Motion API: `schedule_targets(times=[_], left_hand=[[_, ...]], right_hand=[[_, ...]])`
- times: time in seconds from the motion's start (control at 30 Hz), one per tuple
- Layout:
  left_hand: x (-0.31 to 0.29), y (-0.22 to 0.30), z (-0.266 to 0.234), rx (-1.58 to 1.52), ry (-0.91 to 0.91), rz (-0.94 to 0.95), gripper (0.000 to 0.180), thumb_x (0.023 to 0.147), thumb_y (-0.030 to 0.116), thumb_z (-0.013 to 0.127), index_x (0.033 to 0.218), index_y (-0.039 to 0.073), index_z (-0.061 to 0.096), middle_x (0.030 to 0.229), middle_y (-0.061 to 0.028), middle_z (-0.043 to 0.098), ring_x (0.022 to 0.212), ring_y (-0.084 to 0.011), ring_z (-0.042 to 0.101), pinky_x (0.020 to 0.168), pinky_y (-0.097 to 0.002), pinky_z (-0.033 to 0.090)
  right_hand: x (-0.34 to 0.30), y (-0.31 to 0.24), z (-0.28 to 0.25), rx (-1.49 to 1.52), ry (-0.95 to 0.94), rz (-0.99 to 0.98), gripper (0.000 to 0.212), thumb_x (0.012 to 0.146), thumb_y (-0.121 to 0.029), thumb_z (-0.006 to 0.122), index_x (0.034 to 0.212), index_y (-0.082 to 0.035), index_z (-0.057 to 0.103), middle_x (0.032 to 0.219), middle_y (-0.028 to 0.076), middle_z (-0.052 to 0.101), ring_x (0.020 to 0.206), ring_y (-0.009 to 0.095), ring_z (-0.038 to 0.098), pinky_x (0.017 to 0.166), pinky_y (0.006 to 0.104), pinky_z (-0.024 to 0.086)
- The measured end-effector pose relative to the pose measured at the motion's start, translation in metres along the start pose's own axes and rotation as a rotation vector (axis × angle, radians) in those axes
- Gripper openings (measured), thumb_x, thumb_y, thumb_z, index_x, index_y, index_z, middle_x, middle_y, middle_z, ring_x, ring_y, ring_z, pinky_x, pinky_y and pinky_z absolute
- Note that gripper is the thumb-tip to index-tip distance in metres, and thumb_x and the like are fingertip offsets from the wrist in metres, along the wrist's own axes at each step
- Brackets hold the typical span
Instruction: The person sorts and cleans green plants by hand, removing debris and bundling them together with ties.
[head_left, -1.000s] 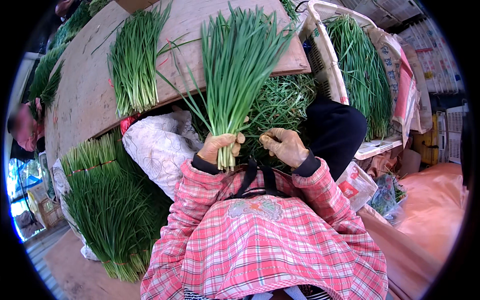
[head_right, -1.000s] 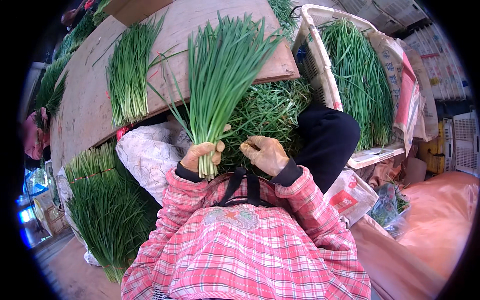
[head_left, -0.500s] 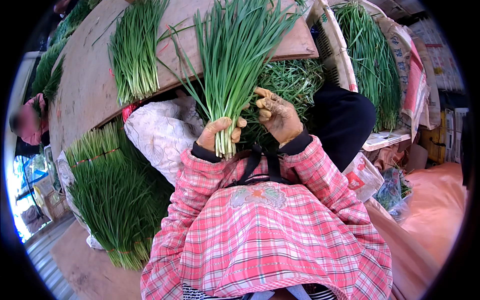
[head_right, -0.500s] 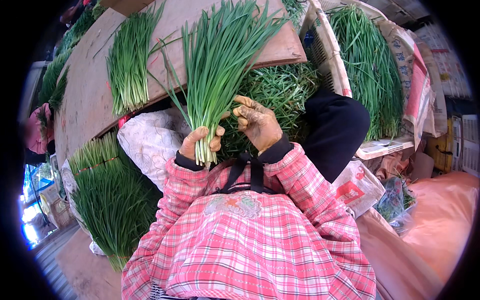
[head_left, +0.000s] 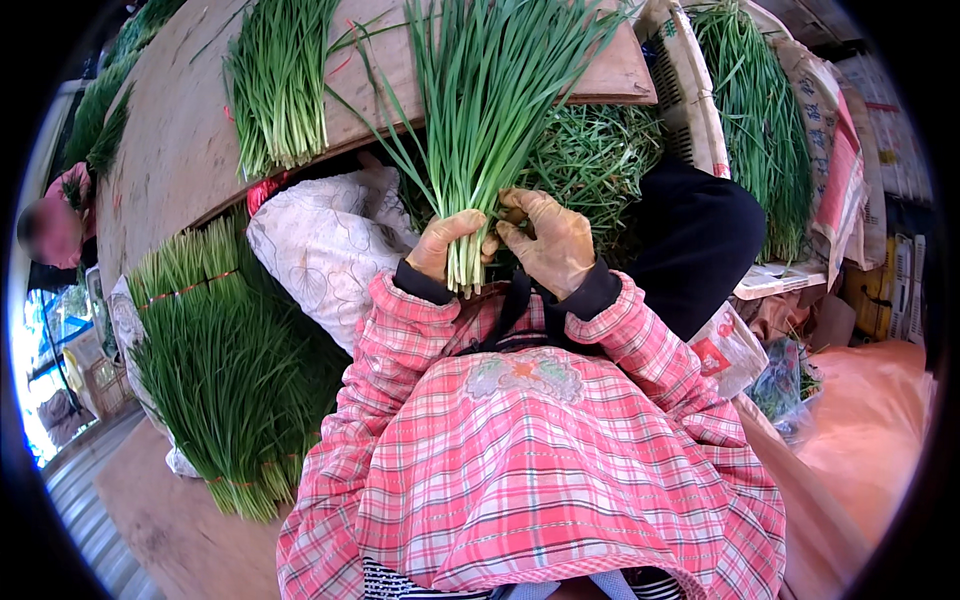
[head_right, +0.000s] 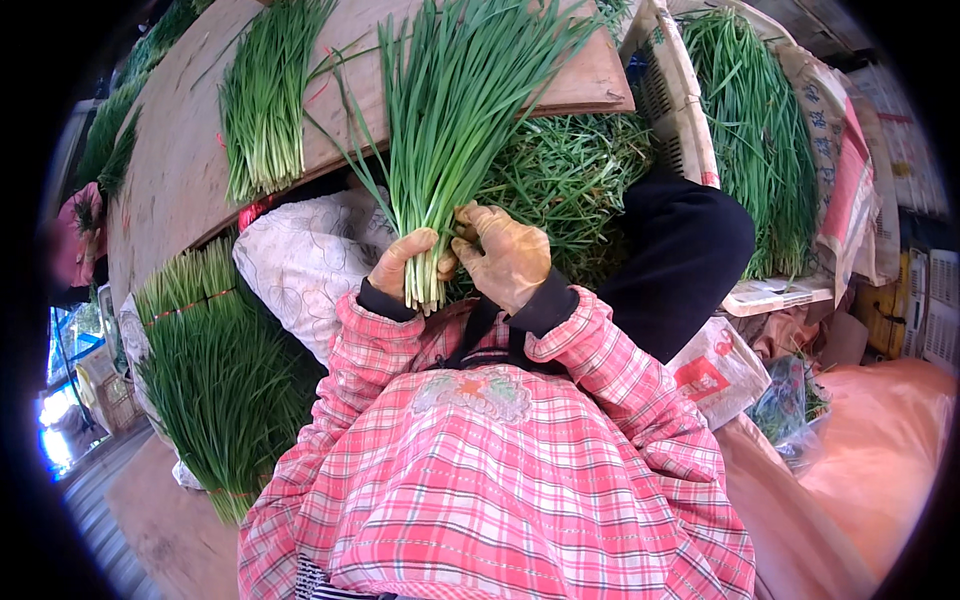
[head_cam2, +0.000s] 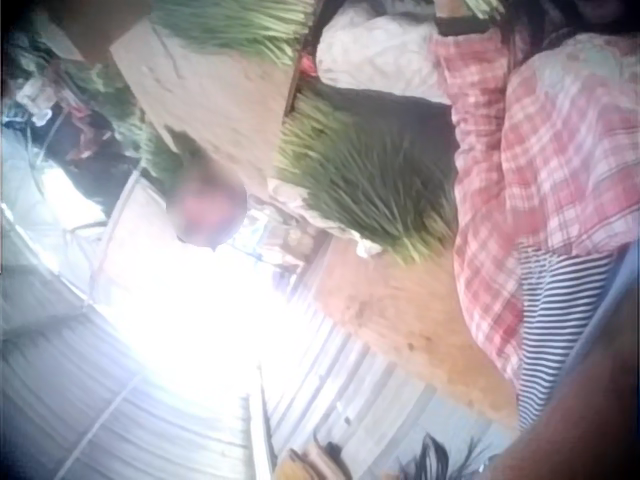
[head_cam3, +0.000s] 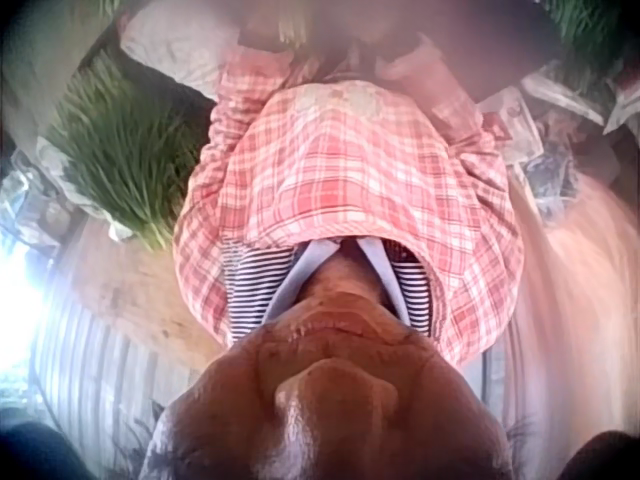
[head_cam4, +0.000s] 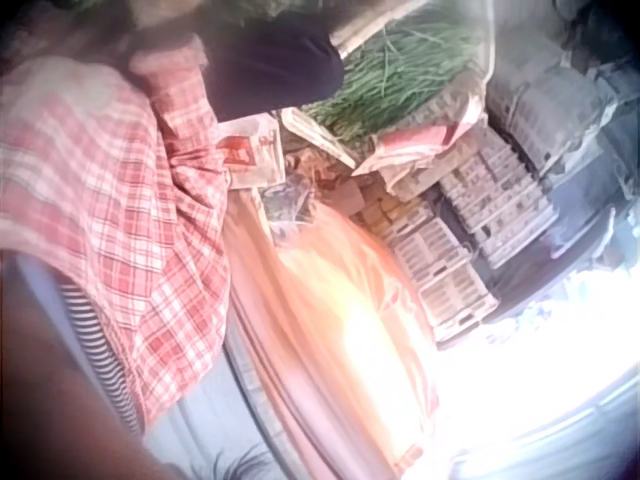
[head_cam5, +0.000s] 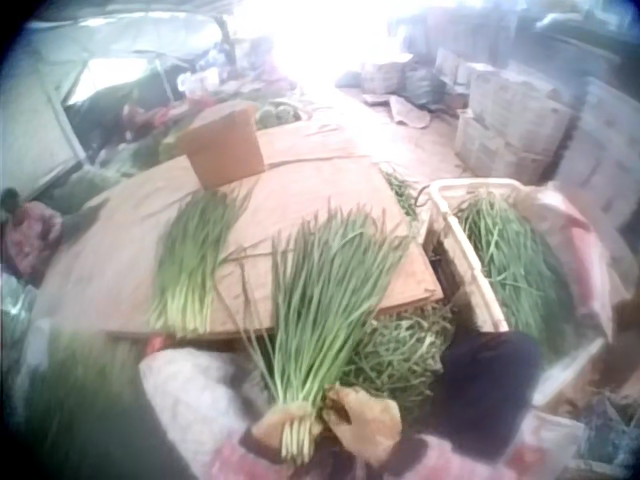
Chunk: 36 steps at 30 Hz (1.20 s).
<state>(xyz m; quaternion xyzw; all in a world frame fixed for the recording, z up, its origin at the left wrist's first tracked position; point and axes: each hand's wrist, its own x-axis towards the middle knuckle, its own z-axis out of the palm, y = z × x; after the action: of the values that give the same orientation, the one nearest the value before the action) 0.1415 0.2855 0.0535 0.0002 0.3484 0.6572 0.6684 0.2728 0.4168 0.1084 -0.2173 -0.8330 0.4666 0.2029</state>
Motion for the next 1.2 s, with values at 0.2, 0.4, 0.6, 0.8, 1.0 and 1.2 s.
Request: schedule_targets(times=[0.2,0.4,0.6,0.8,1.0,1.2], left_hand=[[0.007,-0.002,-0.002,0.026,-0.042,0.029,0.057,0.084,0.021,0.059,0.134,0.002,0.037,0.093,-0.0076,0.061,0.064,-0.012,0.055,0.059,-0.0232,0.048],[0.008,-0.002,0.012,0.102,0.038,0.055,0.025,0.081,0.019,0.064,0.096,-0.001,0.064,0.08,-0.008,0.066,0.062,-0.0134,0.06,0.055,-0.026,0.049],[0.012,-0.004,0.014,0.112,0.034,-0.017,0.065,0.076,0.023,0.067,0.133,0.005,0.042,0.078,0.0001,0.058,0.066,-0.0089,0.052,0.059,-0.0225,0.043],[0.008,-0.002,0.014,0.019,0.06,-0.037,0.035,0.079,0.017,0.065,0.108,0.0,0.055,0.08,-0.0095,0.064,0.064,-0.0172,0.06,0.056,-0.0277,0.05],[0.005,-0.002,0.022,-0.044,0.143,-0.041,0.023,0.08,0.015,0.063,0.095,-0.002,0.062,0.078,-0.012,0.066,0.062,-0.0198,0.063,0.054,-0.0292,0.053],[0.006,-0.002,0.015,-0.096,0.069,-0.072,0.027,0.079,0.022,0.064,0.093,-0.001,0.062,0.08,-0.0114,0.065,0.068,-0.0215,0.064,0.06,-0.0345,0.054]], right_hand=[[-0.002,-0.005,-0.011,-0.178,-0.258,-0.002,0.015,0.074,-0.007,0.066,0.089,-0.004,0.065,0.075,0.01,0.061,0.066,0.023,0.063,0.06,0.03,0.049],[-0.02,-0.009,-0.023,0.136,-0.372,0.233,0.015,0.072,-0.015,0.063,0.08,-0.002,0.064,0.069,0.012,0.062,0.062,0.024,0.062,0.06,0.033,0.049],[-0.03,-0.001,-0.023,0.241,-0.328,0.38,0.015,0.071,-0.014,0.064,0.08,-0.002,0.064,0.068,0.012,0.061,0.062,0.024,0.062,0.06,0.033,0.049],[-0.02,-0.003,-0.03,-0.288,-0.177,-0.052,0.01,0.069,-0.007,0.064,0.077,-0.003,0.064,0.071,0.011,0.057,0.059,0.028,0.059,0.055,0.0324,0.048],[-0.015,-0.011,-0.041,-0.448,-0.12,-0.168,0.009,0.064,-0.007,0.065,0.072,-0.004,0.062,0.072,0.009,0.058,0.061,0.028,0.059,0.056,0.0331,0.049],[-0.016,-0.012,-0.05,0.189,-0.325,0.057,0.006,0.066,0.002,0.058,0.071,0.0,0.061,0.095,0.012,0.062,0.079,0.021,0.062,0.071,0.0291,0.049]])
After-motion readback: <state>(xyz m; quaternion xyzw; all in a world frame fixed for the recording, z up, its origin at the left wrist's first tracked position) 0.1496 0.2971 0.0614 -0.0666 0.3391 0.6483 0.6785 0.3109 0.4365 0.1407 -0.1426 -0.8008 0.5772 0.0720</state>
